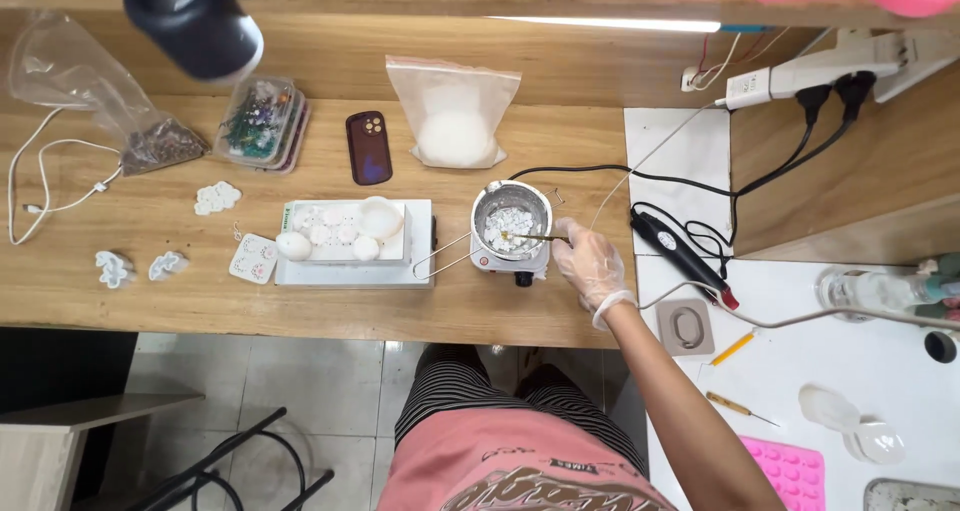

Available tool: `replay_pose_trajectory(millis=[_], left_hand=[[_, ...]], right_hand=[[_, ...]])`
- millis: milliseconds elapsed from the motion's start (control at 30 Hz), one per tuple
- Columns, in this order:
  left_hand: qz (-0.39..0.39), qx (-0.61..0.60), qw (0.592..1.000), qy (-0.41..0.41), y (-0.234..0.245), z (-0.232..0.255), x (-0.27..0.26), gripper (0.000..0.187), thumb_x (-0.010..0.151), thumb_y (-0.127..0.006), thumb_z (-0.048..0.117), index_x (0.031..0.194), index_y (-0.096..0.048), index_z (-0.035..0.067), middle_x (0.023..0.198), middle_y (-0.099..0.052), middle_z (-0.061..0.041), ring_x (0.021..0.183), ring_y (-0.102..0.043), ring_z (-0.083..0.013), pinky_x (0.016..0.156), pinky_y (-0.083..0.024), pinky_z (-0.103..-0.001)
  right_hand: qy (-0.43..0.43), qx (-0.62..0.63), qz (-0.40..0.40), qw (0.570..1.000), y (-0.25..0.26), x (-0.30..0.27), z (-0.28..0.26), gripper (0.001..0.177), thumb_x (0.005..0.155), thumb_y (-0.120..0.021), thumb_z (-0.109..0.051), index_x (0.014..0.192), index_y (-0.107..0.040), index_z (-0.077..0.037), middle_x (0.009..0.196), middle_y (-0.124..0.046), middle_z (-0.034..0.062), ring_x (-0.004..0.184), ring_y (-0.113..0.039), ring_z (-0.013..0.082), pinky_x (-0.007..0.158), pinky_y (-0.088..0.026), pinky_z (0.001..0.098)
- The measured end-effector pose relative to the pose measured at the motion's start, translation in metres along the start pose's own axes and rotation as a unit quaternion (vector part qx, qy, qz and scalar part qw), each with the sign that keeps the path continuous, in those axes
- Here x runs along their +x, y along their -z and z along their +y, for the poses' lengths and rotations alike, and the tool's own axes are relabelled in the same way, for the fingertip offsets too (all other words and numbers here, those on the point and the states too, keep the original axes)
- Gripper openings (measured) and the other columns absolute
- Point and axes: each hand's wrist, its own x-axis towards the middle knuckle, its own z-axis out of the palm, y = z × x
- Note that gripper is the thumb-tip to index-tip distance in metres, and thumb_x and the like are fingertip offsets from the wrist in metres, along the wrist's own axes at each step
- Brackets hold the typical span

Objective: Melting wax pellets in a heating pot while stirring and adjusting them with a tool.

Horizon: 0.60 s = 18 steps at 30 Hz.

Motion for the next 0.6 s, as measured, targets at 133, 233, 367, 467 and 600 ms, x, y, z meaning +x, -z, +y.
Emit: replay_pose_trajectory(millis=[133,233,367,467,600], left_hand=[[0.004,-0.024,1.0,0.014,-0.025,-0.031,0.044,0.052,0.097,-0.053,0.049,0.119,-0.072,0.006,0.106,-0.078,-0.025,0.103,-0.073,-0.0356,0.095,-0.053,-0.043],[0.001,-0.041,0.999,0.02,-0.036,-0.039,0.094,0.054,0.097,-0.053,0.051,0.119,-0.072,0.006,0.105,-0.079,-0.025,0.102,-0.073,-0.0354,0.095,-0.053,-0.042],[-0.005,-0.055,0.998,0.036,-0.008,0.025,0.123,0.056,0.098,-0.052,0.052,0.119,-0.073,0.005,0.103,-0.08,-0.026,0.101,-0.074,-0.0351,0.095,-0.053,-0.042],[0.002,-0.063,0.997,0.035,0.068,0.155,0.083,0.057,0.098,-0.052,0.053,0.119,-0.073,0.005,0.102,-0.08,-0.027,0.1,-0.075,-0.035,0.095,-0.054,-0.042],[0.177,-0.061,0.971,-0.146,0.095,0.237,0.073,0.053,0.095,-0.057,0.046,0.128,-0.066,0.005,0.121,-0.07,-0.02,0.114,-0.066,-0.0324,0.097,-0.05,-0.042]], right_hand=[[0.023,0.011,0.011,1.0,-0.006,-0.008,-0.001,0.031,0.088,-0.057,-0.021,0.111,-0.077,-0.017,0.09,-0.076,0.0179,0.088,-0.072,0.0345,0.083,-0.054,0.0452],[0.03,0.006,0.03,0.999,-0.012,-0.018,-0.011,0.026,0.09,-0.059,-0.024,0.105,-0.079,-0.015,0.09,-0.076,0.0167,0.086,-0.072,0.0326,0.083,-0.054,0.0436],[0.095,0.045,0.06,0.993,-0.03,-0.025,-0.023,0.025,0.093,-0.061,-0.027,0.103,-0.079,-0.014,0.093,-0.075,0.0172,0.085,-0.072,0.0325,0.081,-0.054,0.0424],[0.134,0.103,0.064,0.984,-0.053,-0.006,-0.021,0.024,0.085,-0.066,-0.027,0.1,-0.081,-0.014,0.09,-0.077,0.0128,0.084,-0.073,0.0275,0.079,-0.055,0.0397],[0.166,0.135,0.102,0.972,-0.063,-0.002,-0.007,0.023,0.096,-0.065,-0.028,0.103,-0.08,-0.012,0.09,-0.078,0.0093,0.081,-0.07,0.0233,0.074,-0.054,0.0384]])
